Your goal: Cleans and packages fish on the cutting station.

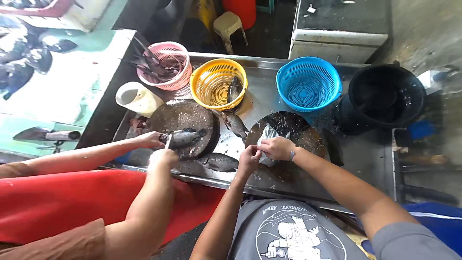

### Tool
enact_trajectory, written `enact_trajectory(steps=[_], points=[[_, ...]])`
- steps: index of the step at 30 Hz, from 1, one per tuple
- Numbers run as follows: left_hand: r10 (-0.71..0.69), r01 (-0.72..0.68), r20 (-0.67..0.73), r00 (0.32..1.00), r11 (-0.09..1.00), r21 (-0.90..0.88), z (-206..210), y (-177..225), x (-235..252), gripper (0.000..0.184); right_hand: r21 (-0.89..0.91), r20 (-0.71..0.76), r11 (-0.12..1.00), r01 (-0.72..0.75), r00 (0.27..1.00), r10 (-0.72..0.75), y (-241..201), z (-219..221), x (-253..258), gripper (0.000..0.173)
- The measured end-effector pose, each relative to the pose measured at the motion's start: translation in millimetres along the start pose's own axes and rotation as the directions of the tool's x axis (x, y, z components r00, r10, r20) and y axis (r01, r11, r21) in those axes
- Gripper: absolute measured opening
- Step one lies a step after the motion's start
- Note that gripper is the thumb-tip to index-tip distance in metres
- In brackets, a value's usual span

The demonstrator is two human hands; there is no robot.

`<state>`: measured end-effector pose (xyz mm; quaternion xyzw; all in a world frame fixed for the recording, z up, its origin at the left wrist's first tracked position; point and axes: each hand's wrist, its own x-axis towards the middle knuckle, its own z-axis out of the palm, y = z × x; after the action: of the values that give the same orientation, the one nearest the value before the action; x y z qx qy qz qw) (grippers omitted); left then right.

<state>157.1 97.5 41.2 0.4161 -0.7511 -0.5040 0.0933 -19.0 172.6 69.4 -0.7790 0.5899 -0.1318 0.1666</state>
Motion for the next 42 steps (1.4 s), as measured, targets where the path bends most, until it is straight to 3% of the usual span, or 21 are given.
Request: enact_trajectory(steps=[6, 10, 13, 16, 19, 21, 24, 27, 30, 33, 36, 40, 42], points=[[-0.106, 0.118, 0.066, 0.992, 0.969, -0.217, 2.2, -6.1, 3.4, 0.019, 0.025, -0.038, 0.996, -0.081, 0.996, 0.082, -5.5, 11.8, 1.6, 0.017], [-0.131, 0.146, 0.086, 0.988, 0.969, -0.198, 0.6, -4.1, 3.1, 0.019, 0.096, 0.005, 0.984, -0.149, 0.989, 0.15, -5.5, 16.1, 2.4, 0.019], [-0.125, 0.134, 0.069, 0.99, 0.98, -0.147, 3.0, -2.3, 3.4, 0.018, 0.219, -0.056, 0.955, -0.202, 0.974, 0.219, 1.2, 27.1, -1.7, 0.017], [-0.127, 0.129, 0.026, 0.992, 0.982, -0.136, 8.1, -1.1, 5.6, 0.019, 0.494, -0.139, 0.822, -0.284, 0.907, 0.397, 5.5, 43.9, -4.4, 0.012], [-0.128, 0.126, -0.007, 0.992, 0.984, -0.13, 12.9, 1.0, 6.3, 0.02, 0.652, -0.116, 0.677, -0.343, 0.836, 0.536, 2.7, 46.8, -6.0, 0.01], [-0.11, 0.108, -0.01, 0.994, 0.989, -0.101, 11.9, 2.6, 5.5, 0.02, 0.628, -0.159, 0.71, -0.32, 0.84, 0.519, 2.4, 43.1, -9.4, 0.009], [-0.074, 0.074, -0.008, 0.997, 0.997, -0.027, 6.0, 6.3, 3.7, 0.02, 0.457, -0.249, 0.863, -0.213, 0.901, 0.354, 4.3, 29.5, -15.2, 0.028], [-0.027, 0.028, -0.016, 0.999, 0.999, 0.041, 3.9, 12.1, 1.8, 0.017, 0.237, -0.282, 0.963, -0.125, 0.94, 0.192, 6.3, 25.9, -12.4, 0.018], [0.021, -0.02, -0.01, 1.0, 0.993, 0.114, 3.2, 20.3, 3.2, 0.017, 0.039, -0.168, 0.988, -0.151, 0.973, 0.156, -0.9, 13.8, -7.1, 0.015], [0.04, -0.039, 0.0, 0.999, 0.984, 0.172, 2.1, 22.2, 5.0, 0.02, -0.088, 0.011, 0.958, -0.272, 0.962, 0.274, -15.7, 1.9, 0.9, 0.017], [0.048, -0.048, 0.004, 0.999, 0.981, 0.188, 2.9, 21.1, 8.0, 0.02, -0.083, 0.058, 0.94, -0.332, 0.94, 0.337, -15.1, 4.7, 5.4, 0.02], [0.079, -0.074, -0.021, 0.997, 0.982, 0.173, 7.1, 18.0, 8.5, 0.017, 0.011, -0.074, 0.939, -0.343, 0.937, 0.342, -8.1, 20.2, 1.6, 0.023], [0.108, -0.102, -0.031, 0.994, 0.98, 0.169, 11.4, 14.0, 9.7, 0.015, 0.142, -0.111, 0.908, -0.395, 0.905, 0.411, -9.5, 26.2, -2.6, 0.023]])
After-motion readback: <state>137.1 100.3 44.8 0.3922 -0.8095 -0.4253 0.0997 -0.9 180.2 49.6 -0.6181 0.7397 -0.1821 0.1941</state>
